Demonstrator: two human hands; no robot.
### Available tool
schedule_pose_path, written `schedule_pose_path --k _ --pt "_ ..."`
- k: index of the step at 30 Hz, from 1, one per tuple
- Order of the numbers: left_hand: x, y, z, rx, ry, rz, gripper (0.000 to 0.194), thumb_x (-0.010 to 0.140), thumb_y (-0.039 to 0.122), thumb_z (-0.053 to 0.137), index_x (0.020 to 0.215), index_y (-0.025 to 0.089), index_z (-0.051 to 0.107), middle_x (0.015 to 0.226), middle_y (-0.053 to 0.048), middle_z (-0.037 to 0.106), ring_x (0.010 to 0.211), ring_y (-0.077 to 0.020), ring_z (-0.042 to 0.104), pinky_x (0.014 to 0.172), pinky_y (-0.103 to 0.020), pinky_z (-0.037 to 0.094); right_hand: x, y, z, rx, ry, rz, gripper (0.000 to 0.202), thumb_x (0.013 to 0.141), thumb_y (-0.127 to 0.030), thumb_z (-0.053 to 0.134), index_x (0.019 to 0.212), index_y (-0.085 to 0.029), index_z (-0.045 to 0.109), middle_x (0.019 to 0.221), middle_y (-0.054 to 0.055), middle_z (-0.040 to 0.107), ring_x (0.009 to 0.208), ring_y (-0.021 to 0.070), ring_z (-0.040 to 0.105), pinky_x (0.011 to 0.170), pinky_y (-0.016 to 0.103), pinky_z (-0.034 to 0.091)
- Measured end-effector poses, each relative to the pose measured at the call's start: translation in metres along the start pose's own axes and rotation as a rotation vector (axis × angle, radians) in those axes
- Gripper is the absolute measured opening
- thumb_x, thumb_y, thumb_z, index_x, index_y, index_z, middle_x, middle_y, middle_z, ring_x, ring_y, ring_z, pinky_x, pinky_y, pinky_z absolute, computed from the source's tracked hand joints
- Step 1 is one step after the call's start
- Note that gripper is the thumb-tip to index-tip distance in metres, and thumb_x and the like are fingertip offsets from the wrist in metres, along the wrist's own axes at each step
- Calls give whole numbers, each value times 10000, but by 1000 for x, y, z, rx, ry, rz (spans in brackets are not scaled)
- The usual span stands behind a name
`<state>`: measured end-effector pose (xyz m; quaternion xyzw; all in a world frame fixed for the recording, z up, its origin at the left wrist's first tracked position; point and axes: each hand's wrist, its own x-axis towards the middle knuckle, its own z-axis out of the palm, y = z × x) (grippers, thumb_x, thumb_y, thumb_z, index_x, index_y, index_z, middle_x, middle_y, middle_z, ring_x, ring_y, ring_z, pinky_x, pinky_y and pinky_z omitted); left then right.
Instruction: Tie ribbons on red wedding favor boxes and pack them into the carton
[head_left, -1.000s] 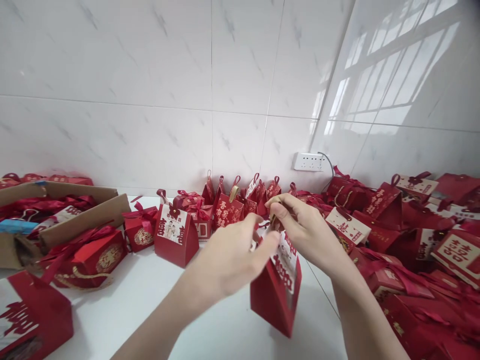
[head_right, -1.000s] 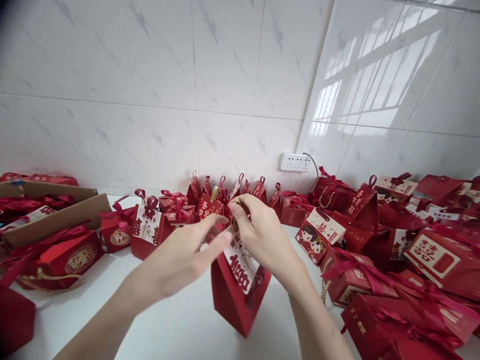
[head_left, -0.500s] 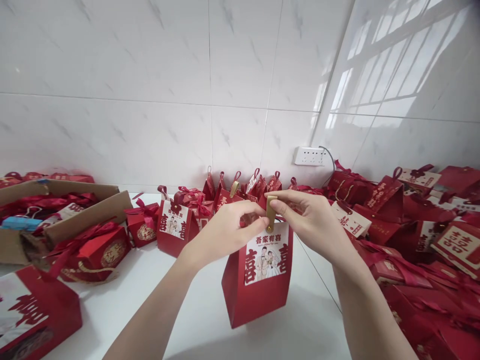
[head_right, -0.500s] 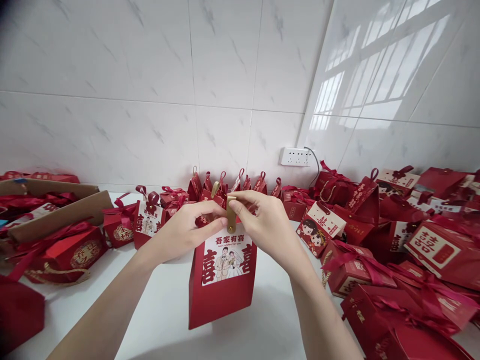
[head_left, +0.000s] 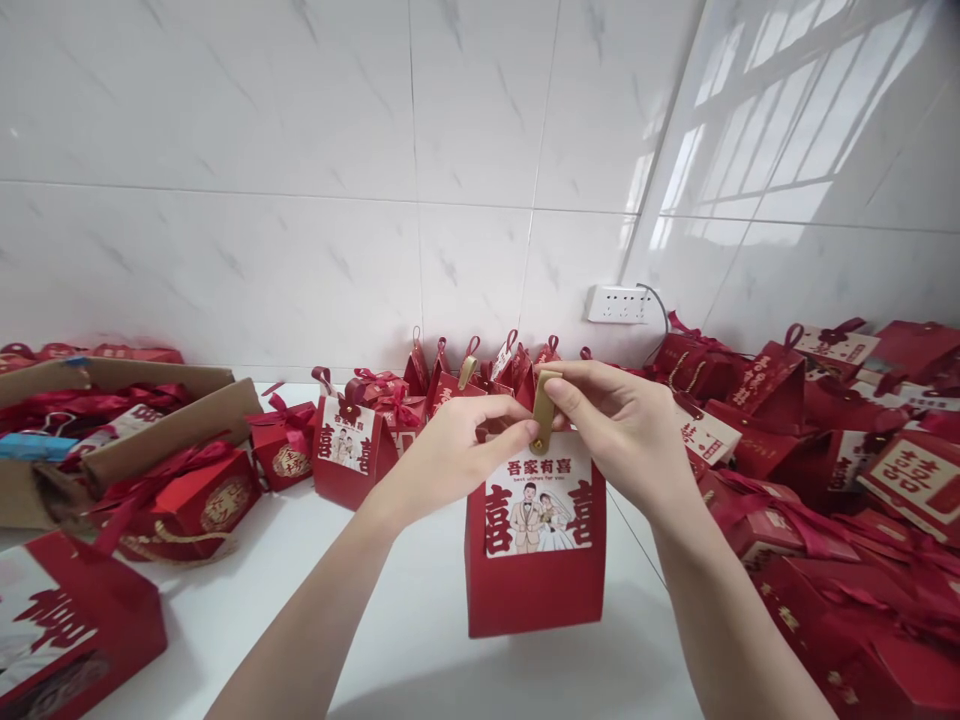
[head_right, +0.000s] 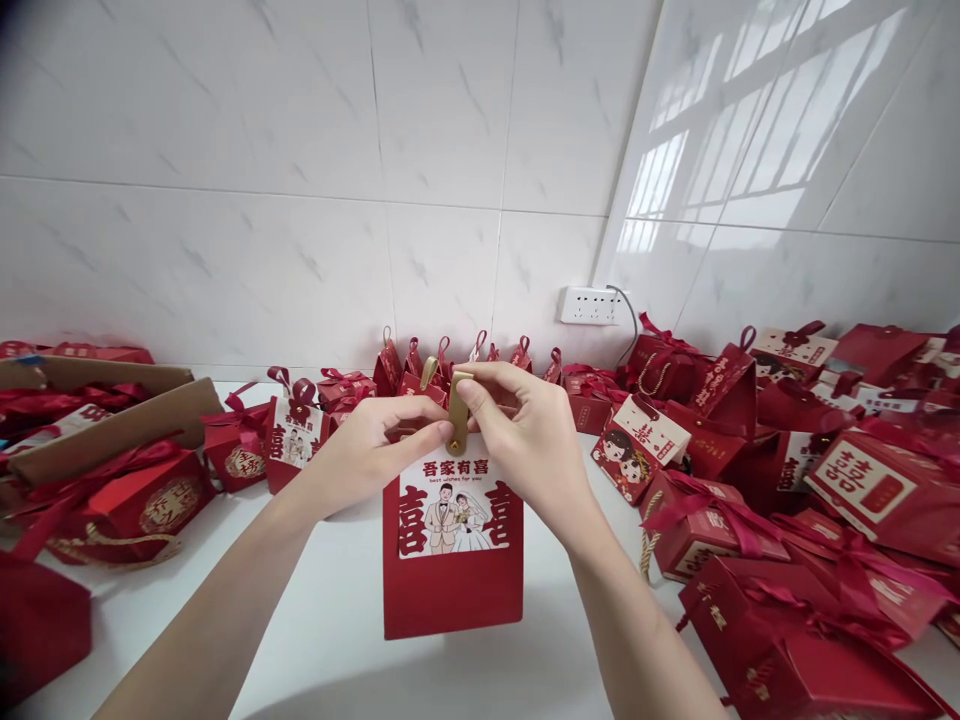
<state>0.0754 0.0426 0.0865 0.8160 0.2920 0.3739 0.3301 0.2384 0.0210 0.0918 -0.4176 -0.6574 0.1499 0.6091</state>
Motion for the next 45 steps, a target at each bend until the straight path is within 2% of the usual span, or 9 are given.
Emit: schedule_pose_path --k 10,17,21,25,28,33,37,39,45 --pt "-1 5 -1 -55 -31 -40 192 840 275 511 697 170 584 687 18 601 577 -74 490 535 -205 387 -1 0 2 71 -28 4 134 797 -277 639 878 -202 714 885 36 729 787 177 682 697 324 578" --pt "-6 11 1 268 224 -113 216 863 301 468 701 195 565 622 34 565 510 -90 459 489 -229 345 -7 -6 0 -361 23 -113 275 851 -348 563 1063 -181 618 1063 77 648 942 201 621 838 371 497" --pt "-12 13 23 720 421 -16 206 876 264 444 737 174 568 668 -27 610 563 -156 551 501 -275 351 -17 -18 5 -502 -5 -74 293 861 -442 527 909 -175 639 883 67 667 784 194 626 700 322 481" --pt "-19 13 54 941 416 131 178 818 123 432 885 151 594 692 -74 617 642 -213 604 474 -280 373 -24 -23 9 -611 -41 -29 392 896 -452 455 613 -187 512 591 23 578 502 128 502 498 265 364" --pt "-21 18 59 796 311 68 171 790 122 453 884 155 592 721 -74 625 644 -213 614 504 -289 432 -22 -21 4 -635 -87 -9 400 939 -371 375 596 -191 475 583 20 566 495 124 490 493 260 346" --pt "-18 23 24 55 -59 -164 255 884 279 368 1040 204 555 822 -40 650 616 -160 625 531 -286 503 -11 -15 -20 -419 -275 31 434 963 -409 305 739 -195 608 666 17 632 599 142 577 541 247 411" --pt "-13 16 2 222 120 -51 269 837 247 477 1084 224 581 1115 -65 588 1034 -220 572 885 -392 486 -4 -14 -35 -166 -380 35 442 938 -481 363 867 -205 701 529 -10 610 595 146 595 697 275 481" --pt "-11 14 -1 274 91 55 219 826 233 510 1016 234 621 1190 -46 549 1174 -225 477 1009 -412 397 -3 -14 -37 -86 -394 37 415 928 -478 397 924 -214 717 582 4 650 668 156 628 751 286 490" --pt "-9 17 3 24 -90 10 154 866 269 485 869 210 627 853 0 652 755 -130 594 680 -269 488 -3 -10 -29 -98 -332 -15 387 922 -472 418 956 -239 724 685 21 670 681 145 608 642 259 483"
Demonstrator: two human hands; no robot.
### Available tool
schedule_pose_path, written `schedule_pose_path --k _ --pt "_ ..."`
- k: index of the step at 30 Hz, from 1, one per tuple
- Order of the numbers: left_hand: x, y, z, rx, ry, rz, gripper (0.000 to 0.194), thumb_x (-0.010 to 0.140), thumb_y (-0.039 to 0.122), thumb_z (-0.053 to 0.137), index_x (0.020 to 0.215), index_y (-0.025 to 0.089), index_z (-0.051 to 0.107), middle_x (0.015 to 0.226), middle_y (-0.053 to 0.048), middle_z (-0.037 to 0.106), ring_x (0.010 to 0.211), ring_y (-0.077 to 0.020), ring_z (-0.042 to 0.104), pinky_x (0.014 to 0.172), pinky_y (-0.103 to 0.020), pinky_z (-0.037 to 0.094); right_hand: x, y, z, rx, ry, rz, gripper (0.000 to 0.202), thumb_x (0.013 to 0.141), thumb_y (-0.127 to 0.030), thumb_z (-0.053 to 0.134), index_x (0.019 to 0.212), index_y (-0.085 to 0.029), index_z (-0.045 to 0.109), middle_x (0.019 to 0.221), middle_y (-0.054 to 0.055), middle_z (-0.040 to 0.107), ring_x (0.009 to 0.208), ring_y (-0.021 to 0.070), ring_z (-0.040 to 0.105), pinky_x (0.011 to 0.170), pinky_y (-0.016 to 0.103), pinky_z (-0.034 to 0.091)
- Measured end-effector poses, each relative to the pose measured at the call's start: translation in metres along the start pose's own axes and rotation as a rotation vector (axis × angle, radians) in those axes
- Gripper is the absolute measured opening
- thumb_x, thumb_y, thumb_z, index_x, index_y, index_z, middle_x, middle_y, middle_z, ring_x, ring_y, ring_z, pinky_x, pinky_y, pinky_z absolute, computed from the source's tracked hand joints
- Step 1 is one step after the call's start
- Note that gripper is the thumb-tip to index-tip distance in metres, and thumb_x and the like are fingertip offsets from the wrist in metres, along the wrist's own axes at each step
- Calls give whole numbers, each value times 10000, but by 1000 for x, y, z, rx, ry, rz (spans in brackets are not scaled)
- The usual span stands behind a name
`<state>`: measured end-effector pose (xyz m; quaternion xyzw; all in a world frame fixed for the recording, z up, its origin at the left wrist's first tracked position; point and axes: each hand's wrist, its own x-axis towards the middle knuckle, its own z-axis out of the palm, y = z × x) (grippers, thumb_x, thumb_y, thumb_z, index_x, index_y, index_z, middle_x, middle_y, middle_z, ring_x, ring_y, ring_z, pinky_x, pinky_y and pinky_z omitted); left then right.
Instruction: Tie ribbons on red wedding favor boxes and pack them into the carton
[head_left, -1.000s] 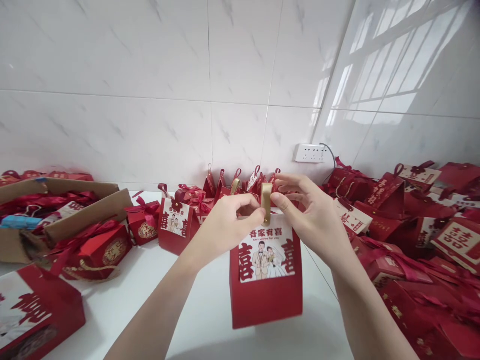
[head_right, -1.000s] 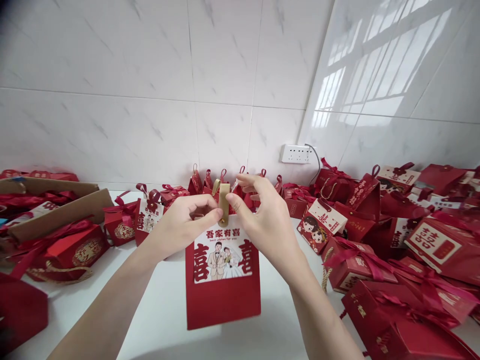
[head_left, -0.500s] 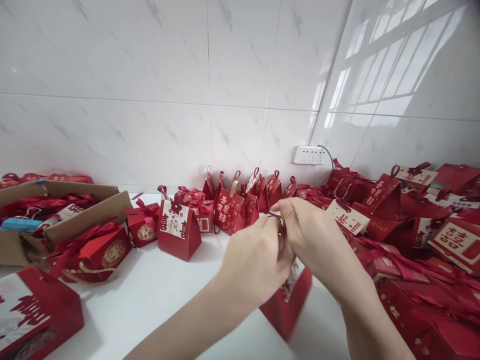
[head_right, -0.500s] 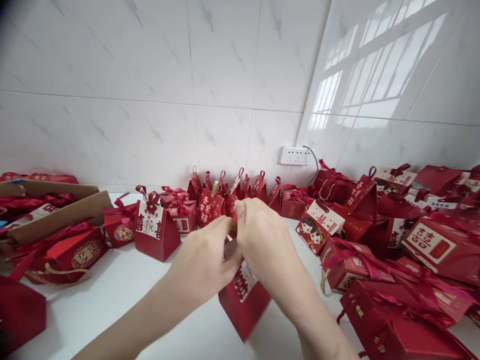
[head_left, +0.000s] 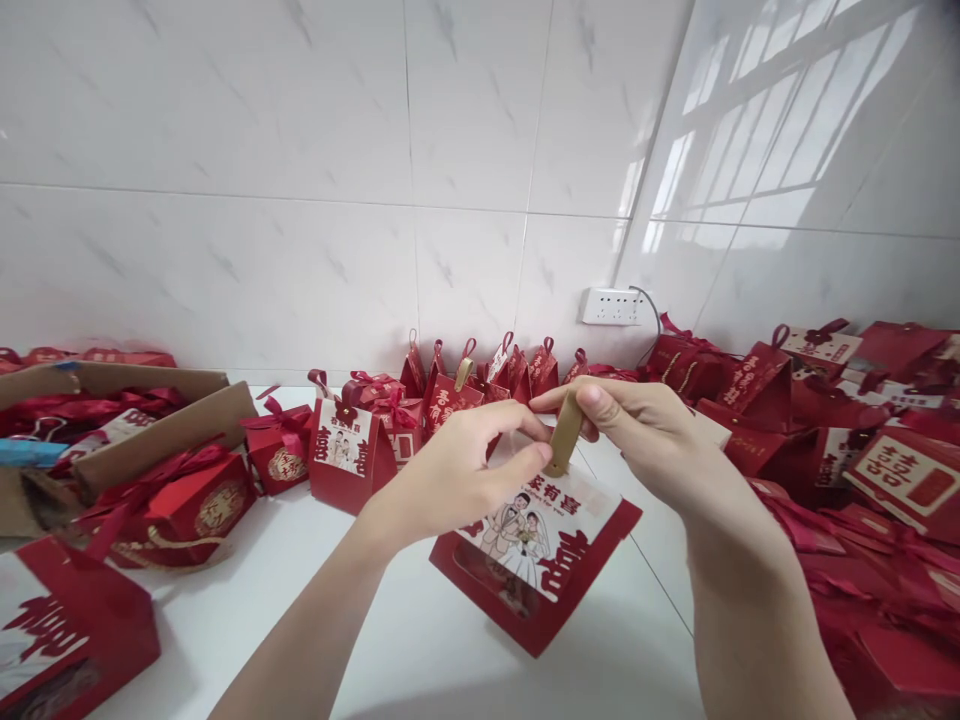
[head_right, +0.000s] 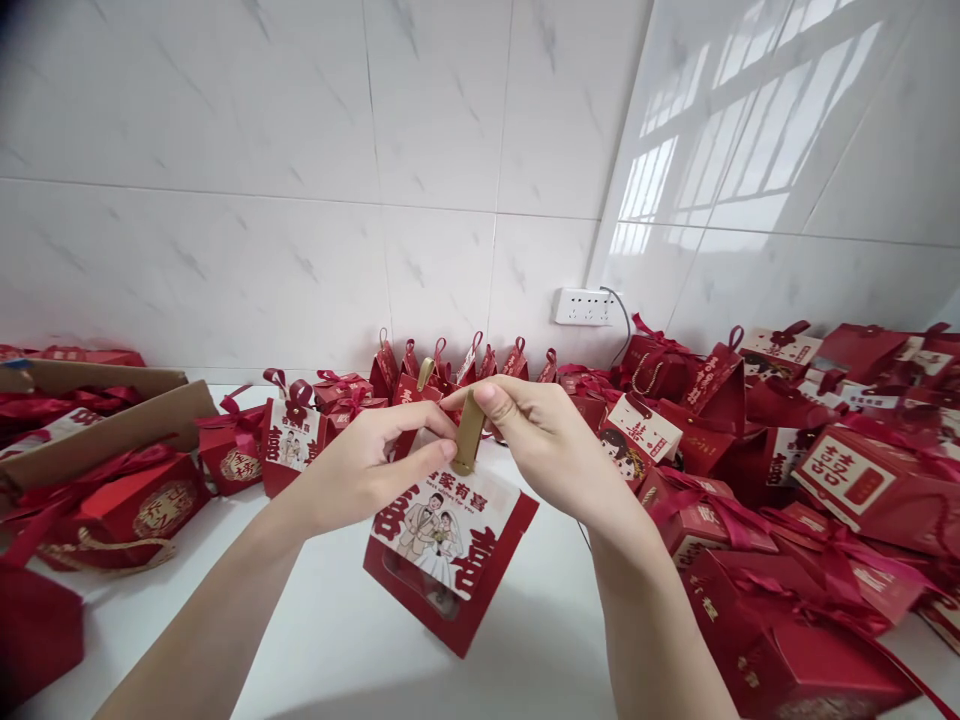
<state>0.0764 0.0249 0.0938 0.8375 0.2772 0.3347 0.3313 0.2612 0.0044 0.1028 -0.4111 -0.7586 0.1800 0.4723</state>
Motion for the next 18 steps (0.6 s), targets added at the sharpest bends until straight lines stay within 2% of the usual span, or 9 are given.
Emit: schedule_pose_path --k 2,6,9,11,12,15,18 --pt "1 -1 0 -4 20 -31 175 867 296 483 848 203 631 774 7 638 638 -108 547 570 -242 444 2 1 3 -13 21 6 382 922 -465 421 935 -233 724 687 18 669 692 143 612 647 254 481" --pt "3 -4 3 -30 22 -49 219 869 345 488 799 189 625 740 12 619 599 -91 508 532 -228 396 5 0 9 49 21 4 376 918 -460 437 865 -205 707 633 3 646 663 138 619 640 251 482" --pt "5 -6 6 -48 50 -54 249 877 376 484 778 194 620 694 26 597 542 -76 465 487 -220 350 7 0 14 99 -2 11 433 922 -460 423 672 -188 648 572 -6 624 604 124 602 644 254 484" --pt "6 -8 7 -47 78 -53 247 881 376 484 769 198 615 688 31 585 537 -73 452 485 -219 339 9 2 15 134 29 27 476 917 -484 417 600 -183 605 585 1 620 622 122 599 666 257 484" --pt "7 -9 6 -49 92 -51 243 879 376 490 766 198 611 688 31 580 544 -73 456 492 -219 344 9 5 15 167 63 37 481 911 -506 411 622 -182 617 613 7 622 631 122 597 661 259 483" --pt "9 -12 3 -73 169 -47 239 863 389 521 758 193 608 671 29 565 556 -76 468 505 -219 357 11 12 11 264 178 66 489 895 -569 384 848 -180 677 731 26 633 632 118 587 615 259 474" --pt "10 -16 -3 -162 329 -46 244 834 401 566 739 181 614 686 9 599 589 -91 524 532 -219 400 11 12 5 144 156 102 396 866 -526 486 901 -182 678 810 32 654 728 134 610 643 250 468"
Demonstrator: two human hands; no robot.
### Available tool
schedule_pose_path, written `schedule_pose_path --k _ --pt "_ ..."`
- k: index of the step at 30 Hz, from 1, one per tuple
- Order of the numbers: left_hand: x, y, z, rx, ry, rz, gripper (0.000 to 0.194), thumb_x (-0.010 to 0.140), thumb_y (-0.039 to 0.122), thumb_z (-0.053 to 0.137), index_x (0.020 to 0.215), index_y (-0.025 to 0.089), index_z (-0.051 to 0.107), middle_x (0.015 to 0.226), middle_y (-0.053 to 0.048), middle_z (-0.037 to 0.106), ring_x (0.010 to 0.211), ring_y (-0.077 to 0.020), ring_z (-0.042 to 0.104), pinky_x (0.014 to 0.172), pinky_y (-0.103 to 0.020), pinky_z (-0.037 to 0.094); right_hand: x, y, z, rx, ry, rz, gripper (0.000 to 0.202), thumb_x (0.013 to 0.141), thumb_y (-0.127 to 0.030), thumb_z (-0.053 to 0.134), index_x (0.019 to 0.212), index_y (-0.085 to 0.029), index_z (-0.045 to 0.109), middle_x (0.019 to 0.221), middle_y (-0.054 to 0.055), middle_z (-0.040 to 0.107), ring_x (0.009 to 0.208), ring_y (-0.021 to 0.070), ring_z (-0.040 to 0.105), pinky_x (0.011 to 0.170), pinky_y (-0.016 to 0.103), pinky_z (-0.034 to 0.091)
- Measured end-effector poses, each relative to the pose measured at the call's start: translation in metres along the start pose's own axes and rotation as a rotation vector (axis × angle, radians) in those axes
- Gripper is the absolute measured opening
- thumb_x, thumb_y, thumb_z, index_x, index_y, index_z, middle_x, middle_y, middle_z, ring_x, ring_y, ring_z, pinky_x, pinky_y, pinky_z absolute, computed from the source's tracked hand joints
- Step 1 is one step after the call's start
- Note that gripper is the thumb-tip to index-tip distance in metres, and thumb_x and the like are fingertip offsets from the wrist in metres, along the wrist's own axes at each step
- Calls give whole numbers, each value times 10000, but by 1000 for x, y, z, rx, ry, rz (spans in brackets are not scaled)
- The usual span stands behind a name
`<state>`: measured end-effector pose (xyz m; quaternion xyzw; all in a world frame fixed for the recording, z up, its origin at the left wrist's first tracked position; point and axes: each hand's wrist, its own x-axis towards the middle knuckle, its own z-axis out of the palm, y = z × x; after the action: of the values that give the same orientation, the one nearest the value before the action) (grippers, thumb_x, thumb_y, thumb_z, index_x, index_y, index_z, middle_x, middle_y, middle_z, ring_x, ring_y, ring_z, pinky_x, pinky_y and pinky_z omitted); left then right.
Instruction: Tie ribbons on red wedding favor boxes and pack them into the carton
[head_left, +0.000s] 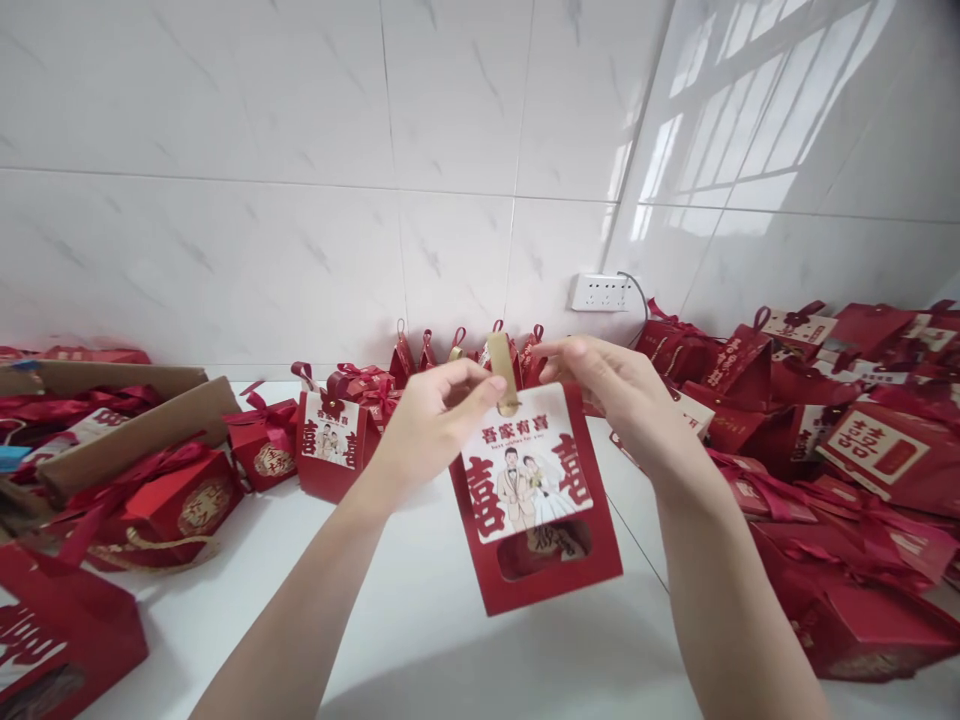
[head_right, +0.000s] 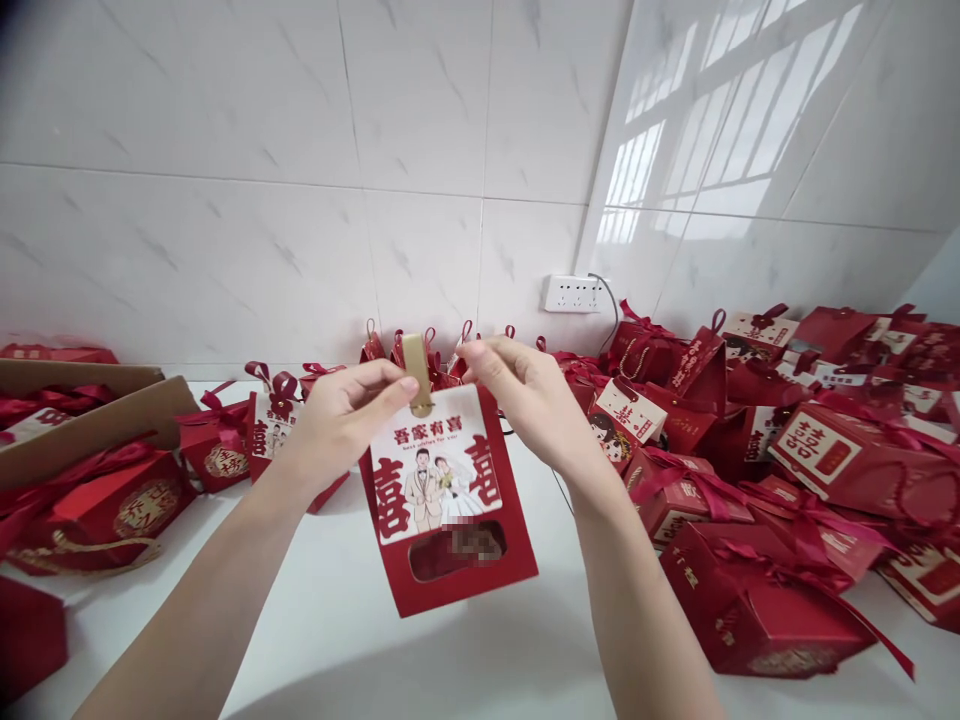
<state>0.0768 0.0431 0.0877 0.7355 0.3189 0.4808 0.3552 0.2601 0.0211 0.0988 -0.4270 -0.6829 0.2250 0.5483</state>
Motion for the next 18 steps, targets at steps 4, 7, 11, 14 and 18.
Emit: schedule_pose_path --k 4,7,11,14,18 --pt "7 -9 -7 -132 176 -59 245 770 415 640 738 173 624 682 -4 638 575 -109 566 523 -227 439 -2 -6 -1 -175 -182 79 332 833 -472 562 799 -157 660 758 33 667 662 137 604 548 231 439" --pt "13 -17 -10 -220 243 -84 249 743 421 662 786 176 636 714 -9 664 588 -119 595 537 -234 458 -2 -5 2 -131 -171 95 316 817 -443 583 738 -144 649 726 34 668 611 126 595 511 219 433" --pt "16 -19 -11 -434 219 -101 369 778 443 596 1044 187 609 876 -47 690 732 -172 652 595 -259 494 6 7 4 80 13 211 271 756 -407 648 682 -146 655 661 29 671 553 121 595 472 204 438" --pt "13 -14 -11 -517 82 -117 478 808 453 542 1214 200 538 1049 -77 667 835 -213 653 594 -271 502 17 20 2 326 154 301 274 716 -398 679 595 -157 635 584 22 658 507 123 592 452 203 456" --pt "8 -7 -8 -546 0 -78 453 819 417 557 1228 221 559 1184 -67 624 937 -222 633 639 -267 522 27 34 3 555 181 391 226 726 -366 664 616 -170 650 579 26 671 505 158 609 474 251 497"
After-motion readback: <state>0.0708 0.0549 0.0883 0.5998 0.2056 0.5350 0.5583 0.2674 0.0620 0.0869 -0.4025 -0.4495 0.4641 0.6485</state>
